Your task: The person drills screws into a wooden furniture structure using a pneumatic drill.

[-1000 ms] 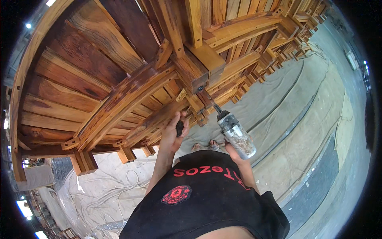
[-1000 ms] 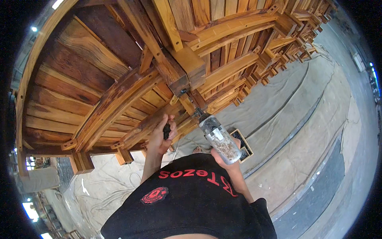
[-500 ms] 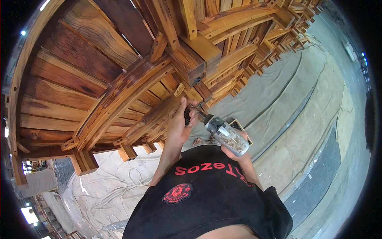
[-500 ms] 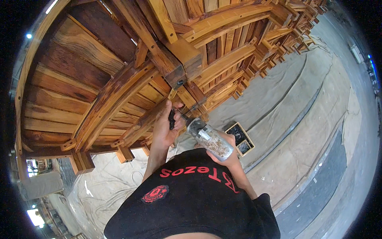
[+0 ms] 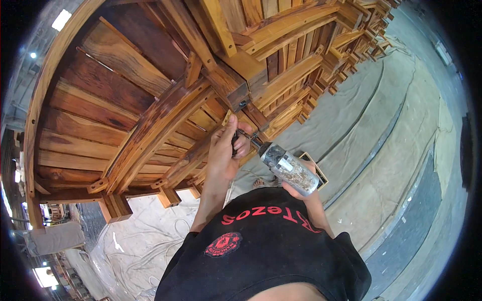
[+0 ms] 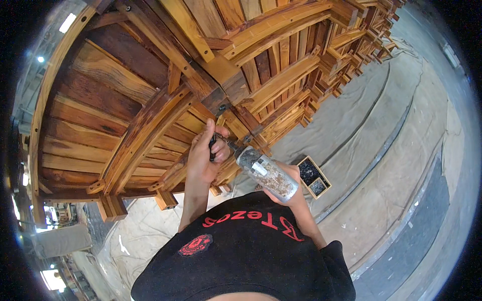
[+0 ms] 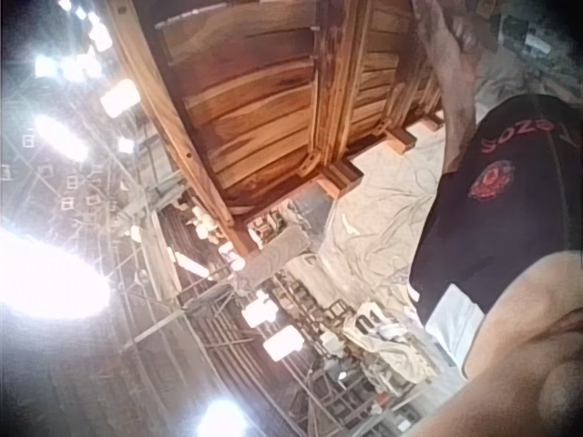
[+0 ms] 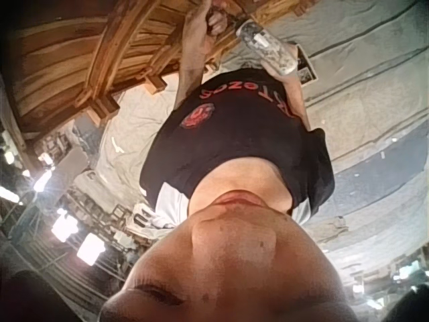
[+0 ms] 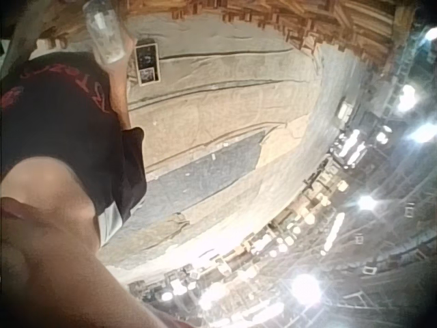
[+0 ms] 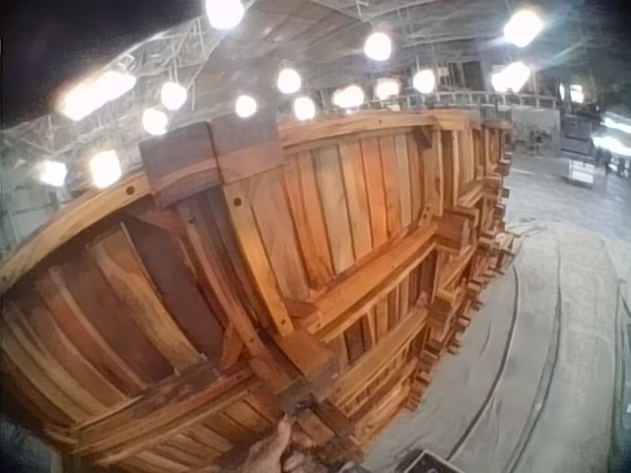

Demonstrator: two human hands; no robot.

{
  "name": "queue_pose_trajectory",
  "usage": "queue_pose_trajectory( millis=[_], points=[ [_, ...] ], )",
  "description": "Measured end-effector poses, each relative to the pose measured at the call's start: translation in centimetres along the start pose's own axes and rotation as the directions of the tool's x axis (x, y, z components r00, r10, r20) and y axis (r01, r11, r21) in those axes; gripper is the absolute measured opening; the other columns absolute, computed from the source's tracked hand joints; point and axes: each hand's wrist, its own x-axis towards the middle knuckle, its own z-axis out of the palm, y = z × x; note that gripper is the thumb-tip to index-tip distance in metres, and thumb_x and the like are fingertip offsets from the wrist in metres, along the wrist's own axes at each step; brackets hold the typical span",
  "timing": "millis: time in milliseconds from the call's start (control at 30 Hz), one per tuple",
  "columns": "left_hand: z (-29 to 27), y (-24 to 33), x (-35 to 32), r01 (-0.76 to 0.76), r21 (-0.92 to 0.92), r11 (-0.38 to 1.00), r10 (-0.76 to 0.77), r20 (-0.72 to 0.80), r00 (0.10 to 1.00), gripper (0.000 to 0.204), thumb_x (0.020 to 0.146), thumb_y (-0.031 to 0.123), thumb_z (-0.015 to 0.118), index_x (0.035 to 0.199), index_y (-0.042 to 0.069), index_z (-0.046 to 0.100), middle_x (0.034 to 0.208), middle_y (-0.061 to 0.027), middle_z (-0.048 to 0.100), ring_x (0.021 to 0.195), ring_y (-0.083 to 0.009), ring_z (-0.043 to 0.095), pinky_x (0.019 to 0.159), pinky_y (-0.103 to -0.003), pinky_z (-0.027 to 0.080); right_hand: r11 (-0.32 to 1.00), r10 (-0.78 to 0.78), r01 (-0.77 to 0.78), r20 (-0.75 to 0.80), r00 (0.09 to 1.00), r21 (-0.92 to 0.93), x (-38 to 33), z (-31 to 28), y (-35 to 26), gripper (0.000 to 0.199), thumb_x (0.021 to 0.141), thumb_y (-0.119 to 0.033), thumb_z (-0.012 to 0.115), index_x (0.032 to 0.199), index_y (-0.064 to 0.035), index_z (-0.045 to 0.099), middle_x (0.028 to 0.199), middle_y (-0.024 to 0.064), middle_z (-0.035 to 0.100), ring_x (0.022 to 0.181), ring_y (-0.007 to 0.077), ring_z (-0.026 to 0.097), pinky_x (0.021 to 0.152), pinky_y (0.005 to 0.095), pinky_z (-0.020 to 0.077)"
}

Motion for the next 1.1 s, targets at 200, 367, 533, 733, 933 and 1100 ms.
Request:
queue_pose_trajectory(
  millis=[200,367,533,733,933,1100],
  points=[
    [0.7,0.1,0.3,0.095,-0.084,0.992,-0.092,0.036,0.995,0.043,0.096,0.043,0.054,0.086,0.002,0.059,0.051,0.0055,0.034,0.044,-0.0067,0.032,0.042,-0.021,0.025,0.997,-0.026,0.027,-0.020,0.999,0.066,-0.6,-0.4,1.5,0.033,0.065,-0.015,0.072,0.092,0.0019,0.065,0.083,0.0169,0.065,0.068,0.0353,0.063,0.064,0.0346,0.0511],
    [2.1,-0.1,0.2,-0.034,-0.003,0.999,0.034,-0.029,0.999,0.043,0.097,0.044,0.052,0.087,0.003,0.059,0.053,0.0064,0.033,0.046,-0.0053,0.032,0.043,-0.021,0.025,0.999,0.012,-0.010,-0.041,0.999,0.037,-1.0,-0.3,1.7,0.033,0.064,-0.016,0.073,0.092,0.0003,0.065,0.080,0.0156,0.064,0.066,0.0356,0.061,0.062,0.0357,0.0500],
    [3.1,-0.1,-0.1,-0.107,0.023,0.994,0.109,-0.061,0.992,0.042,0.097,0.043,0.052,0.089,0.003,0.061,0.054,0.0069,0.033,0.047,-0.0043,0.032,0.043,-0.021,0.025,0.997,-0.083,0.083,-0.058,0.995,0.005,-0.8,-0.2,2.2,0.032,0.062,-0.014,0.073,0.090,-0.0017,0.065,0.078,0.0143,0.063,0.064,0.0340,0.060,0.058,0.0363,0.0471],
    [3.9,0.2,-0.4,-0.116,0.055,0.992,0.122,-0.132,0.984,0.041,0.097,0.042,0.054,0.089,0.003,0.063,0.053,0.0073,0.032,0.045,-0.0048,0.029,0.043,-0.022,0.024,0.995,-0.056,0.052,-0.047,0.997,-0.079,-0.6,0.1,2.1,0.034,0.061,-0.019,0.069,0.090,-0.0022,0.065,0.081,0.0155,0.064,0.067,0.0357,0.061,0.062,0.0383,0.0499],
    [3.6,0.8,-0.2,-0.012,0.052,0.999,0.016,-0.070,0.997,0.041,0.095,0.049,0.053,0.092,0.008,0.062,0.052,0.0072,0.030,0.044,-0.0087,0.034,0.044,-0.023,0.026,1.000,0.009,-0.009,-0.080,0.997,0.005,-0.2,0.1,2.1,0.034,0.058,-0.016,0.069,0.089,-0.0022,0.064,0.080,0.0153,0.063,0.066,0.0354,0.061,0.061,0.0376,0.0496],
    [4.4,0.0,-0.5,-0.091,0.037,0.995,0.093,-0.052,0.994,0.040,0.097,0.047,0.050,0.097,0.008,0.061,0.053,0.0068,0.031,0.045,-0.0083,0.033,0.044,-0.023,0.027,0.998,-0.051,0.047,-0.184,0.982,-0.030,0.2,0.8,1.8,0.030,0.056,-0.011,0.068,0.084,-0.0031,0.065,0.076,0.0130,0.062,0.061,0.0326,0.059,0.059,0.0357,0.0483]
  ],
)
